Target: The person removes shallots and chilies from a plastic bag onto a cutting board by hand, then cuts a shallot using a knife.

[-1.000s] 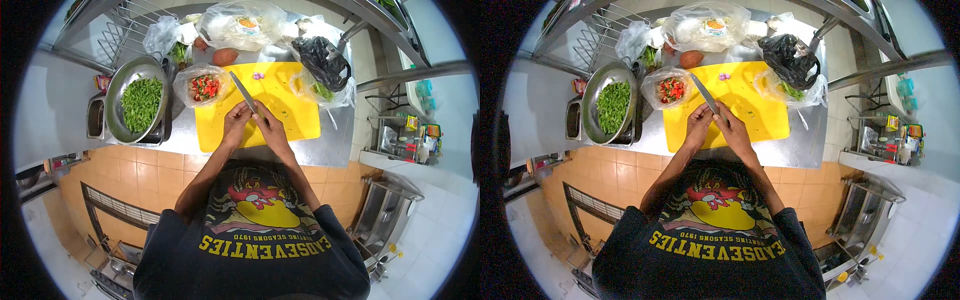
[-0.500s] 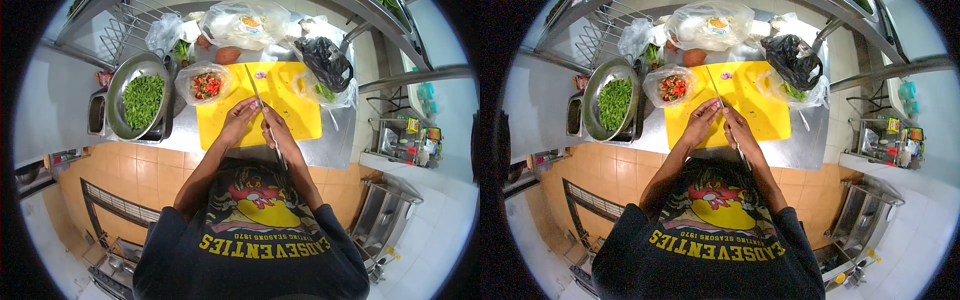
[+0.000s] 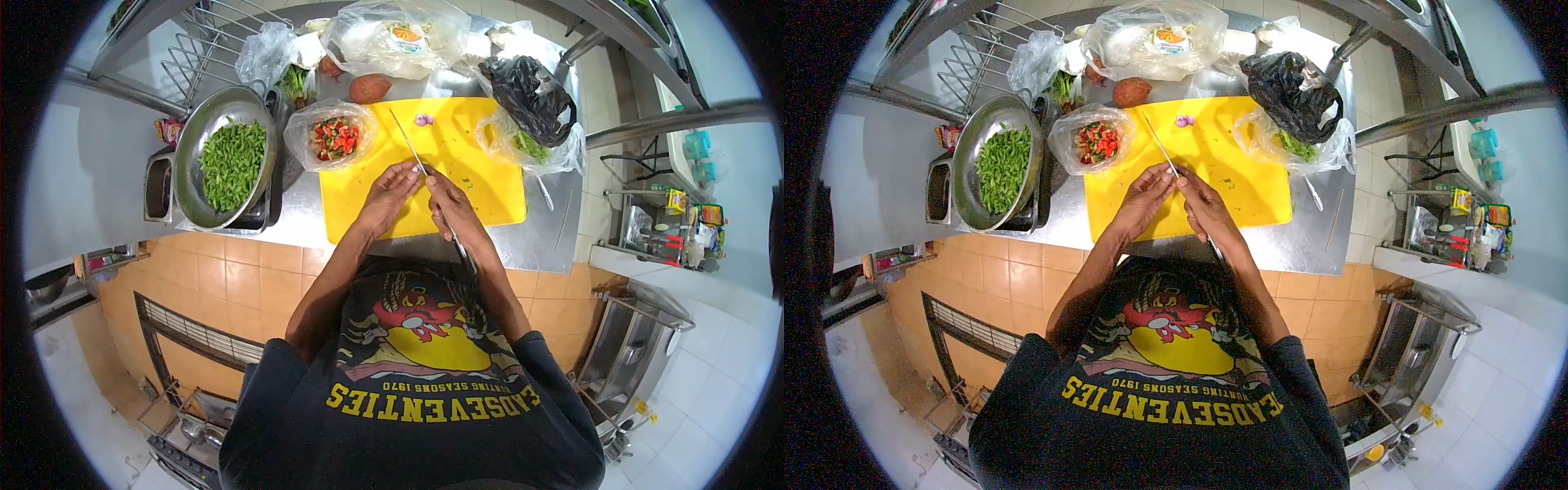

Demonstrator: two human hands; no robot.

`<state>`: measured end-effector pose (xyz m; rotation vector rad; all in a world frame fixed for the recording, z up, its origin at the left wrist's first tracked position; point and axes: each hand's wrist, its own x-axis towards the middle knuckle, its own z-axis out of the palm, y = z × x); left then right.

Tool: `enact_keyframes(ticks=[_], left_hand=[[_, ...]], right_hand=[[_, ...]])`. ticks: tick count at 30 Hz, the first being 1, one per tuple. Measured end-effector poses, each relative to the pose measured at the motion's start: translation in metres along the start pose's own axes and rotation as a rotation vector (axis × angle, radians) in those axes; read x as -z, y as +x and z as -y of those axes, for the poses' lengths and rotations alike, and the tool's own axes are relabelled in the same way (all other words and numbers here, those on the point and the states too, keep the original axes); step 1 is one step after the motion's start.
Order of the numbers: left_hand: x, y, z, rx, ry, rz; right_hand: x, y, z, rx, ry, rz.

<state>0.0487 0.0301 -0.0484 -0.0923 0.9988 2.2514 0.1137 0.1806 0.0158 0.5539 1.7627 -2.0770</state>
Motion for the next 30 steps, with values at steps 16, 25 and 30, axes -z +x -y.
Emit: enact_keyframes(ticks=[16,25,30], left_hand=[[0.003,0.001,-0.003,-0.07,0.349,-0.041],[-0.003,-0.005,-0.005,-0.058,0.429,-0.063],[-0.004,-0.008,-0.005,-0.042,0.221,-0.023]], right_hand=[[-0.002,-0.006,0.009,0.032,-0.096,-0.046],[0.003,-0.003,0.008,0.018,-0.039,-0.055],[0.004,-0.001,0.007,0.03,-0.078,-0.053]])
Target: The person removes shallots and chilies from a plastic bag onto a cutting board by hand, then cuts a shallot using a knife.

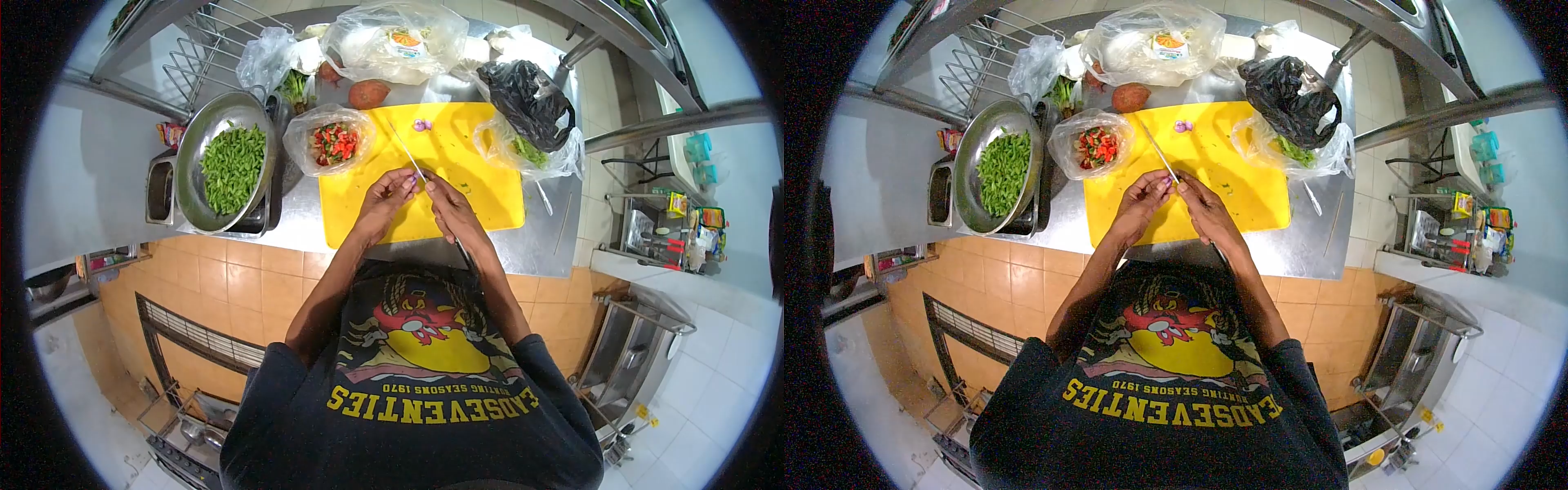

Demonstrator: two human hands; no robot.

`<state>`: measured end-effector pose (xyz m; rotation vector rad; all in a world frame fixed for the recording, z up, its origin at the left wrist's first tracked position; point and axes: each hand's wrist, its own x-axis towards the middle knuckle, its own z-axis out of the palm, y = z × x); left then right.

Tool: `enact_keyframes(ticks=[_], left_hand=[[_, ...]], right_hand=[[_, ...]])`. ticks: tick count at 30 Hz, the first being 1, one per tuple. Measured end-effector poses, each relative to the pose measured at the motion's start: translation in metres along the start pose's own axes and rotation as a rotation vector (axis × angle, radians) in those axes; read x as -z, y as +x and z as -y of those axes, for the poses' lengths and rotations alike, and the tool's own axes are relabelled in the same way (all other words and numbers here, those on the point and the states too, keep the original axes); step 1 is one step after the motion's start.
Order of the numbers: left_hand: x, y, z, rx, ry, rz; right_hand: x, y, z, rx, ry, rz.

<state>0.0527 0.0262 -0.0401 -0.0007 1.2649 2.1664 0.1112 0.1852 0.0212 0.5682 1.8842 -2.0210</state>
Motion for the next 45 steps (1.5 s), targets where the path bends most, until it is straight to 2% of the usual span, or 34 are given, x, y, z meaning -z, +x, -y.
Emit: enact_keyframes(ticks=[10,13,15,19,22,24,25,30,32,33,34,36,37,38,41,45], left_hand=[[0.006,0.003,-0.001,0.025,0.005,0.013],[0.005,0.0,-0.003,0.097,-0.046,-0.018],[0.006,0.0,-0.004,0.023,-0.086,0.012],[0.011,-0.001,-0.006,0.034,-0.075,-0.042],[0.017,-0.002,-0.004,0.069,-0.052,-0.092],[0.02,-0.002,-0.001,0.066,-0.059,-0.074],[0.021,-0.002,0.0,0.07,-0.07,-0.076],[0.019,0.002,0.003,0.086,-0.099,-0.066],[0.016,0.003,0.002,0.089,-0.085,-0.096],[0.015,0.003,0.002,0.084,-0.086,-0.098],[0.014,0.004,0.002,0.068,-0.053,-0.094],[0.015,0.004,0.001,0.04,-0.021,-0.107],[0.015,0.004,0.002,0.037,-0.013,-0.113],[0.016,0.003,0.002,0.037,-0.004,-0.117],[0.018,0.002,-0.001,0.067,0.009,-0.137],[0.017,0.0,-0.002,0.091,-0.007,-0.151]], right_hand=[[0.005,0.002,-0.001,0.002,-0.048,-0.053],[0.015,0.0,-0.003,0.016,-0.016,-0.082],[0.023,-0.005,-0.001,0.029,-0.005,-0.099],[0.046,-0.024,0.005,0.023,-0.132,-0.187],[0.059,-0.045,0.025,0.009,-0.309,-0.385],[0.095,-0.028,-0.015,0.418,-0.438,-0.49],[0.106,-0.035,-0.005,0.293,-0.525,-0.494],[0.139,-0.028,0.016,0.258,-0.622,-0.517],[0.145,-0.019,0.02,0.135,-0.651,-0.564],[0.161,-0.001,-0.001,0.247,-0.702,-0.594],[0.163,-0.001,0.001,0.252,-0.704,-0.587],[0.162,0.002,0.007,0.073,-0.69,-0.584],[0.158,0.0,0.01,0.168,-0.63,-0.557],[0.157,0.0,0.011,0.174,-0.632,-0.54],[0.15,-0.005,0.017,0.089,-0.457,-0.571],[0.143,-0.013,0.029,-0.036,-0.525,-0.514]])
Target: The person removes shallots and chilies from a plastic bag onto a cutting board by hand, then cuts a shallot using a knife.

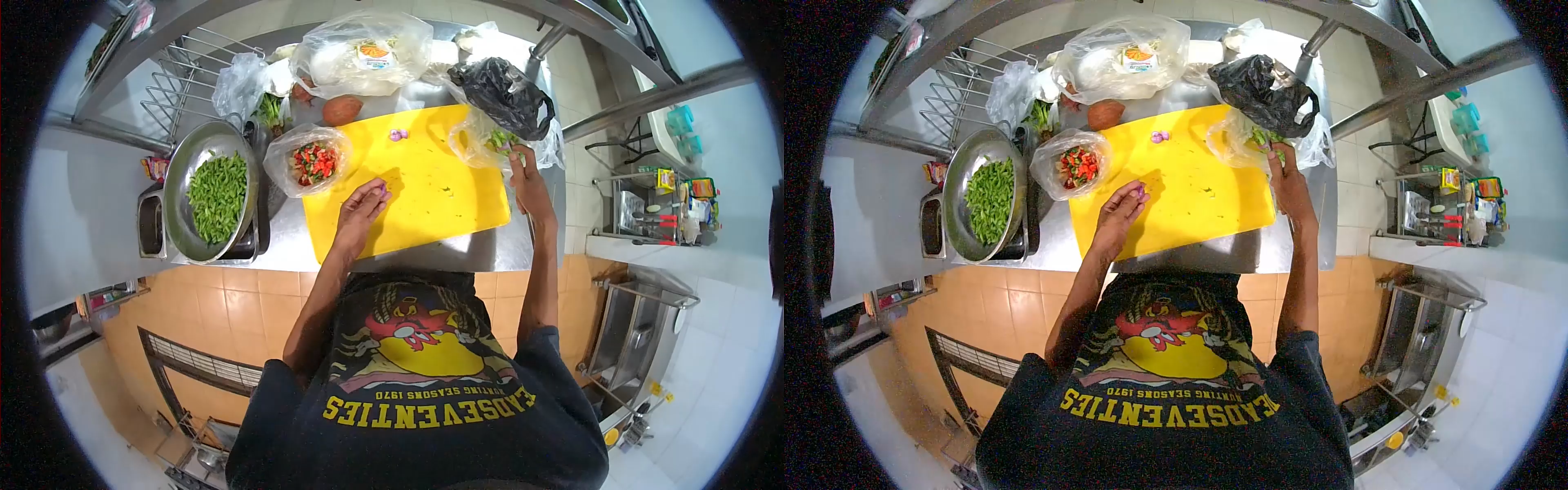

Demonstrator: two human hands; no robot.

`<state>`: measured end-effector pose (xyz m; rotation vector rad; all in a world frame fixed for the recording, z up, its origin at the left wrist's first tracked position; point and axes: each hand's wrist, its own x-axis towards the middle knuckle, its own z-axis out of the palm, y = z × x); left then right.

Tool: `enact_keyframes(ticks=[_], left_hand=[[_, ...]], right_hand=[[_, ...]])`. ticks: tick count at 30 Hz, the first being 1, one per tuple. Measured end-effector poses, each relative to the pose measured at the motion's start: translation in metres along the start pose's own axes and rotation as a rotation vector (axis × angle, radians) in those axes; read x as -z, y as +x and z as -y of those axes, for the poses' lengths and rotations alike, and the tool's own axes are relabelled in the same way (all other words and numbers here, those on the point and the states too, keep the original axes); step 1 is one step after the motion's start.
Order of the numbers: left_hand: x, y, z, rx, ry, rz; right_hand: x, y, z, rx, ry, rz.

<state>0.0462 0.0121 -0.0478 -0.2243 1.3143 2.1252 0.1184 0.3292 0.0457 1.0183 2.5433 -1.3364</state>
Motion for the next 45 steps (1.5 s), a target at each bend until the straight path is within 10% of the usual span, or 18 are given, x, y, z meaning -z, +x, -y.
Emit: enact_keyframes(ticks=[35,37,45], left_hand=[[-0.008,0.006,-0.002,-0.024,-0.222,0.046],[-0.006,0.006,-0.001,-0.034,-0.239,0.051],[0.0,0.008,0.001,0.026,-0.291,0.078]], right_hand=[[-0.109,-0.059,0.042,0.116,0.031,0.463],[-0.126,-0.055,0.038,0.454,0.021,0.352],[-0.136,-0.054,0.035,0.474,0.002,0.425]])
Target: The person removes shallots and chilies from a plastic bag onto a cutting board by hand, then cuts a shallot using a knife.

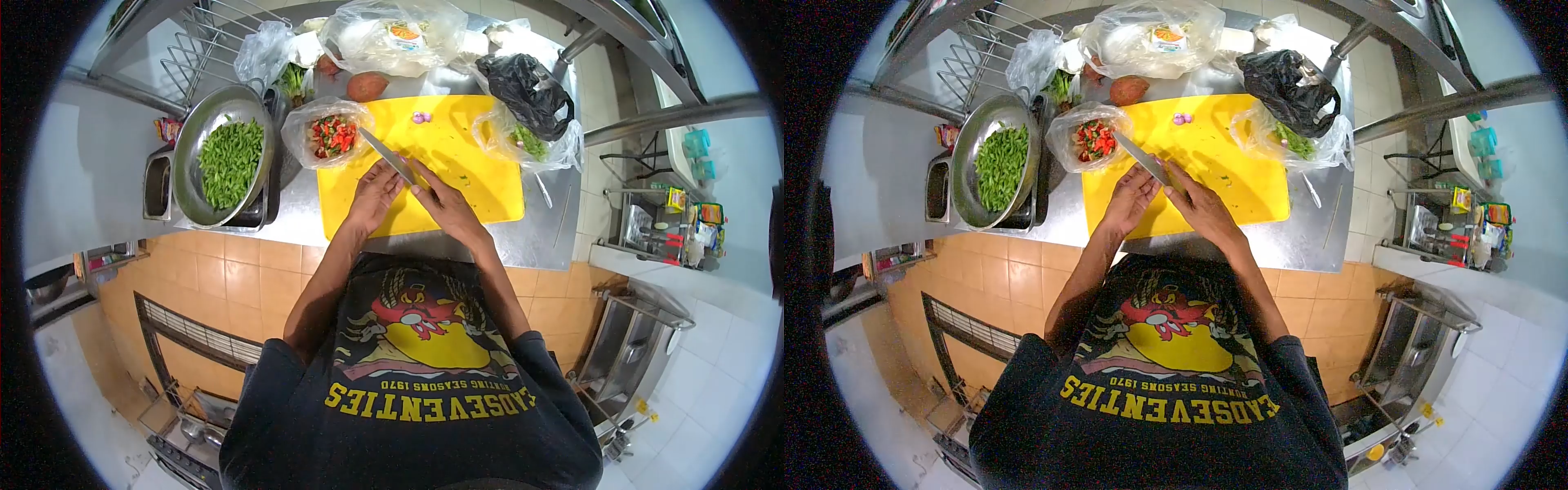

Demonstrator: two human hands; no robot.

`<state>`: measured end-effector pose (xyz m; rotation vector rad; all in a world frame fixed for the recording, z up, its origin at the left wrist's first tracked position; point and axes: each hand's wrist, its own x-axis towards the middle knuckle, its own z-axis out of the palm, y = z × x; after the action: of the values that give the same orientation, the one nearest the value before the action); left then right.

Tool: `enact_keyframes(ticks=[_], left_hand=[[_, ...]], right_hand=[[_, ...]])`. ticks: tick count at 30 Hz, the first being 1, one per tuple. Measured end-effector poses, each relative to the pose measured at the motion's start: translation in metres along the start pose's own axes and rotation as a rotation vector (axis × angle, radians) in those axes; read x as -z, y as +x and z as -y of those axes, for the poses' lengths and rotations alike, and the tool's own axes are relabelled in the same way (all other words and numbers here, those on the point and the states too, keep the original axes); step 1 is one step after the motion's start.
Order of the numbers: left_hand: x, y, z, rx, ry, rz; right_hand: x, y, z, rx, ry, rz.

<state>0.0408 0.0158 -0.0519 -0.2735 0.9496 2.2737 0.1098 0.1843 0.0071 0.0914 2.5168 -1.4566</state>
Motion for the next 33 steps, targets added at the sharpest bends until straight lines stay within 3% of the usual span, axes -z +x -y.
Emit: enact_keyframes(ticks=[2,8,11,20,27,30,32,33], left_hand=[[-0.003,-0.002,0.0,0.006,-0.015,-0.015],[-0.002,-0.001,0.001,0.004,-0.001,0.013],[0.001,0.001,0.003,-0.006,0.029,0.002],[-0.004,-0.003,0.002,-0.014,0.063,-0.005],[-0.002,0.0,0.005,-0.075,0.112,-0.026],[0.002,-0.001,0.004,-0.059,0.119,0.029],[-0.004,-0.003,0.003,-0.06,0.108,0.017],[-0.008,-0.005,0.001,-0.061,0.098,0.007]], right_hand=[[0.0,-0.001,0.002,0.105,-0.007,-0.033],[-0.002,-0.002,0.005,0.131,-0.005,-0.042],[-0.002,-0.004,0.006,0.052,-0.019,-0.011],[-0.004,-0.002,0.007,0.141,0.038,-0.064],[-0.005,0.001,0.0,0.087,0.038,-0.035],[-0.011,0.002,-0.007,0.199,0.093,-0.149],[-0.01,0.001,-0.012,-0.004,0.159,-0.089],[-0.007,0.0,-0.005,-0.003,0.159,-0.088]])
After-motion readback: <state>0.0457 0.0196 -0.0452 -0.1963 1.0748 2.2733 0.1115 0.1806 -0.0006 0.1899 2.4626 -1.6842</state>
